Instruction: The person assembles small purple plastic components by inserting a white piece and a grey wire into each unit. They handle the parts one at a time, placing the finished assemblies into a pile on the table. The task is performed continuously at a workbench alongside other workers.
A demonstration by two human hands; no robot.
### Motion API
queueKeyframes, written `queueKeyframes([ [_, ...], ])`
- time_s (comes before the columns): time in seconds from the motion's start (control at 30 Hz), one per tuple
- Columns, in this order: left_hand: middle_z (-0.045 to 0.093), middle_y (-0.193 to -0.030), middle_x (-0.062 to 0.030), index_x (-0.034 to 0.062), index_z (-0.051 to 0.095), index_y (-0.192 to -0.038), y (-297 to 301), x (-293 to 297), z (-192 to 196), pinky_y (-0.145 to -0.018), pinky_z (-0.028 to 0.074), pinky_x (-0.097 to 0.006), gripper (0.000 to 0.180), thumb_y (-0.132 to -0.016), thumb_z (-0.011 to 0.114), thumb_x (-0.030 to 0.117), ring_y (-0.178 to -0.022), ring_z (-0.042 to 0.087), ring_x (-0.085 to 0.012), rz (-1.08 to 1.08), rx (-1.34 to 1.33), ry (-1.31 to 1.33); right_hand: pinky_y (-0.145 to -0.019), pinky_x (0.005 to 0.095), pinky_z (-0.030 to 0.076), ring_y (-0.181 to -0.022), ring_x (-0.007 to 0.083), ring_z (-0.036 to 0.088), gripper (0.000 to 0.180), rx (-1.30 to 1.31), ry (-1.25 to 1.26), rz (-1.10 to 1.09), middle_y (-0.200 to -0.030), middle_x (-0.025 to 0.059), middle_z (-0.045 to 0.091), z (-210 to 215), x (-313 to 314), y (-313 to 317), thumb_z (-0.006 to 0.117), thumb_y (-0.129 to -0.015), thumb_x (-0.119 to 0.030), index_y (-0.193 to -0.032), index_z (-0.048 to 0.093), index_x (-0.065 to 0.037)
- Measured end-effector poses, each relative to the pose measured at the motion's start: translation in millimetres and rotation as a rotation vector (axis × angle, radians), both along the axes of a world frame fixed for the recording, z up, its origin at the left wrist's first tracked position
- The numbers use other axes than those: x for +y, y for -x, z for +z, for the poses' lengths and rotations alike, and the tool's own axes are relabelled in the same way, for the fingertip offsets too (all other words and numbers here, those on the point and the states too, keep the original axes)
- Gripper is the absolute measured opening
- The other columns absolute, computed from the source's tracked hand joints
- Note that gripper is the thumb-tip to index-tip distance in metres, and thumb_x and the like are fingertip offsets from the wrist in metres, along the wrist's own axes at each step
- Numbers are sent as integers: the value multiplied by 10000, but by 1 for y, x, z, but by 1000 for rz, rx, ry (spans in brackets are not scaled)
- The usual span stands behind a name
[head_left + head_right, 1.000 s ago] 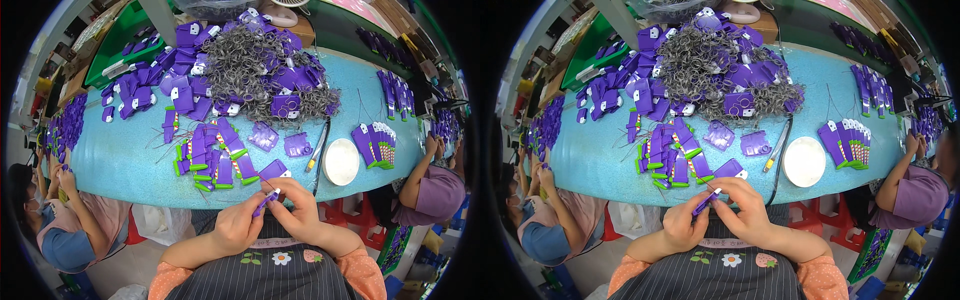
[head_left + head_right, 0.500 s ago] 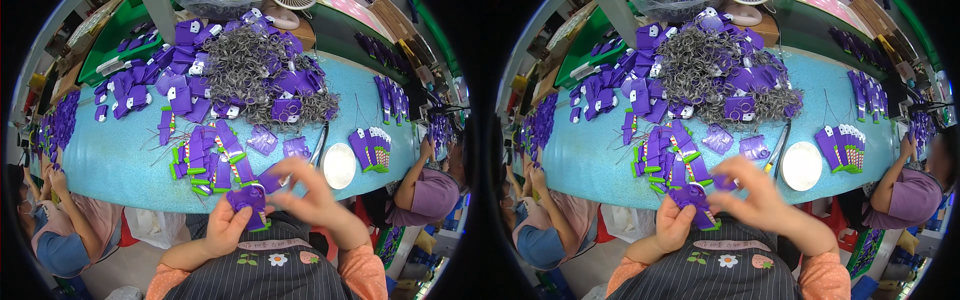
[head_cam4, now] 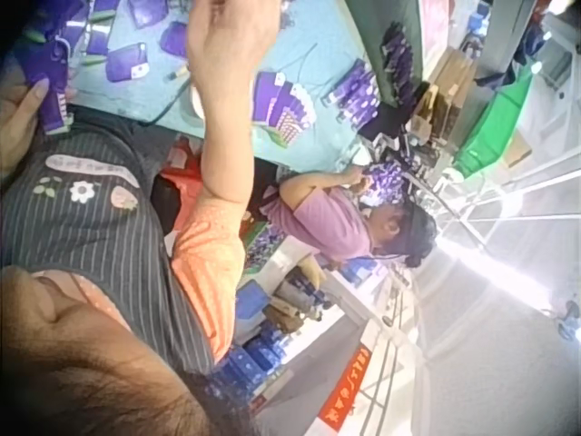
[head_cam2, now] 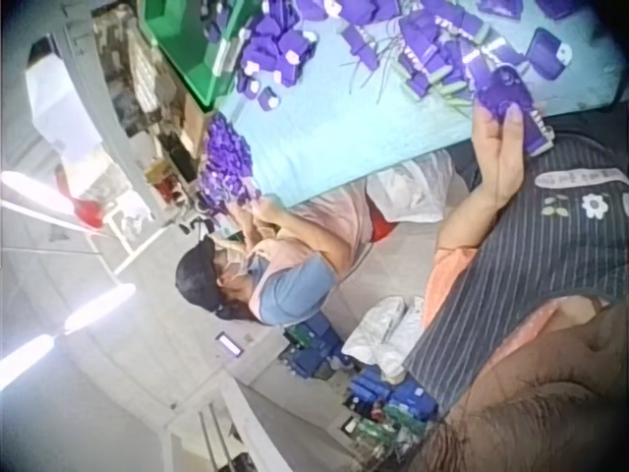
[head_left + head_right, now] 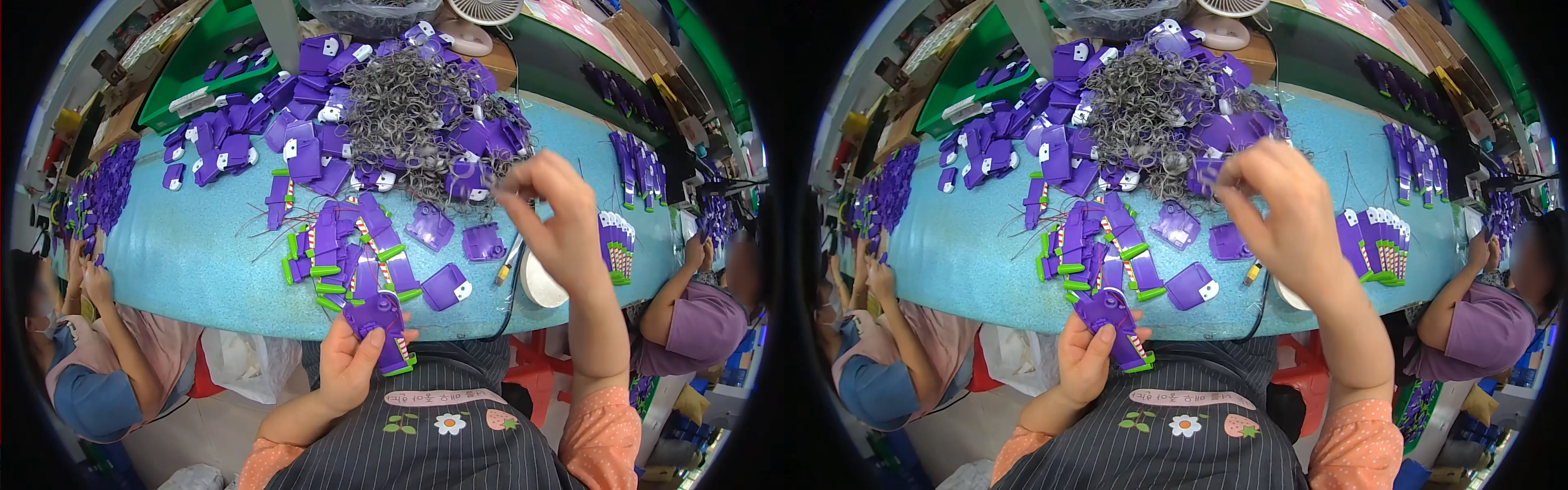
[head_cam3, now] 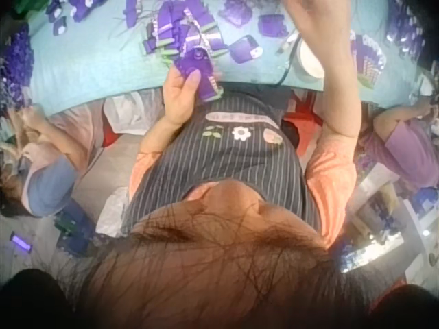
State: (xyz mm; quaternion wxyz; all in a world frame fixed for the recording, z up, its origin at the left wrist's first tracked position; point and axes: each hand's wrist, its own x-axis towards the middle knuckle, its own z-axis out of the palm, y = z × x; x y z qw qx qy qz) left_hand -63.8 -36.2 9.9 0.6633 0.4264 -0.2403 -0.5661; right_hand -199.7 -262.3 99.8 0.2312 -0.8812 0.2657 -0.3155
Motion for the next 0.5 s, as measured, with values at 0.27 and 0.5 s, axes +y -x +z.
queueKeyframes([
  [0.27,515,-1203,-162,2,359,-1251,7,-34,-7,-833,506,-354,327,-948,410,114,-976,610,-266,11,185,-85,-582,340,443,-681,247,544,83,156,141,-109,-794,92,543,-75,55,26,641,-706,-16,-768,586,-24],
  [0.5,541,-1158,-213,17,365,-1256,-3,-58,-2,-805,522,-388,358,-923,444,121,-946,619,-297,-28,163,-91,-603,330,447,-719,273,551,167,-4,135,-162,-840,122,540,-55,60,52,653,-687,45,-834,596,-9],
])
